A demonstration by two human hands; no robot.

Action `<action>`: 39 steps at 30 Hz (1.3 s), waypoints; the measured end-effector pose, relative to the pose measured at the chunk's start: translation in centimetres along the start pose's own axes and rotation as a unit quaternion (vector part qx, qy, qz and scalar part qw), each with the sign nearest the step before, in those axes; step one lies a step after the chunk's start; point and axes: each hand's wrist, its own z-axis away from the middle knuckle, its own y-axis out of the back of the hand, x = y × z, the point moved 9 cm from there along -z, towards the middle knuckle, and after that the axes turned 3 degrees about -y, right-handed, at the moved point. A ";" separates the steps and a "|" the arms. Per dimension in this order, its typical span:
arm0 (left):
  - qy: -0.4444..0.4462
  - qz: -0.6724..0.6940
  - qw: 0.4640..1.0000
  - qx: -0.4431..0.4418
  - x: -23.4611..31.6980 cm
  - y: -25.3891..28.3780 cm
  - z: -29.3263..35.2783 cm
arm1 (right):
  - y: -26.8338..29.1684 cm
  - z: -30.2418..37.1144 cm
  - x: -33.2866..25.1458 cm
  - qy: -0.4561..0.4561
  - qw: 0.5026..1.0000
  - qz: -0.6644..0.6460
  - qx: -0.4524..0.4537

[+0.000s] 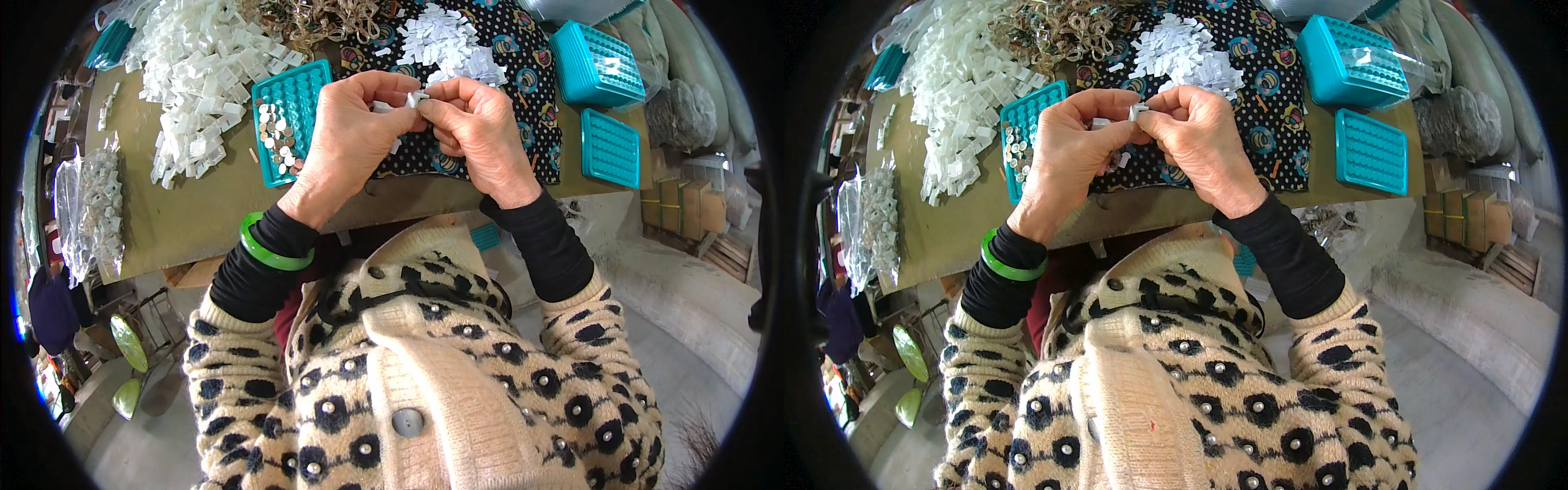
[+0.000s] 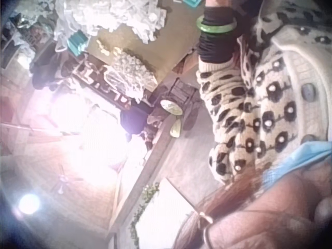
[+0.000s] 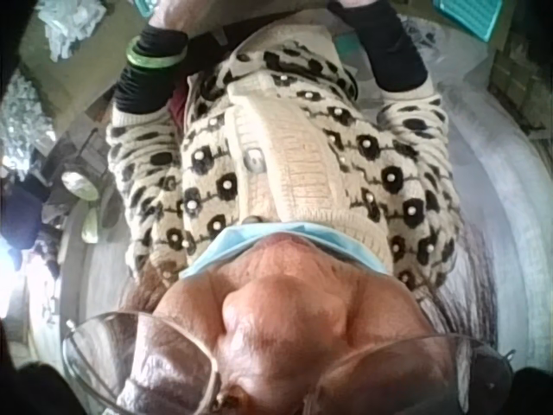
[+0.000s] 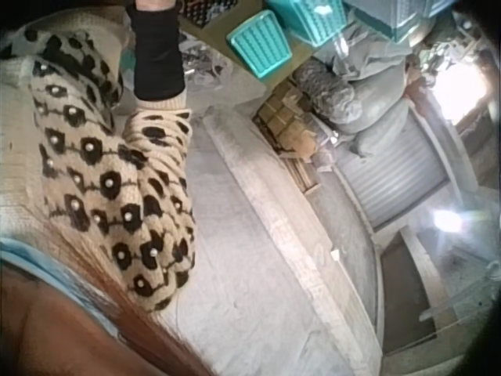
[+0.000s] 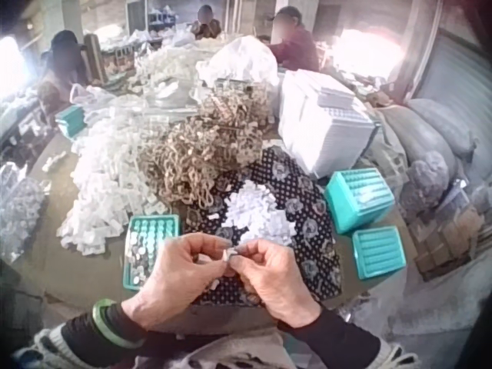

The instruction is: The person assembles small electronic components by hand, inserting metal pieces into white plastic housings and securing them. The person repeatedly picks up components from a tray and the table, aligns them, and presses them together.

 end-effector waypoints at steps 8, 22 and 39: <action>-0.089 -0.153 0.983 0.038 1.1 -0.3 0.0 | 0.1 -0.6 -0.2 -0.002 0.998 0.051 0.040; -0.009 0.031 0.999 0.003 0.4 -0.3 -0.5 | 0.4 -0.8 -0.2 -0.008 1.000 0.004 0.017; -0.008 0.059 0.998 0.012 1.3 1.1 -0.3 | 1.5 -0.1 -1.1 0.011 0.992 0.097 0.074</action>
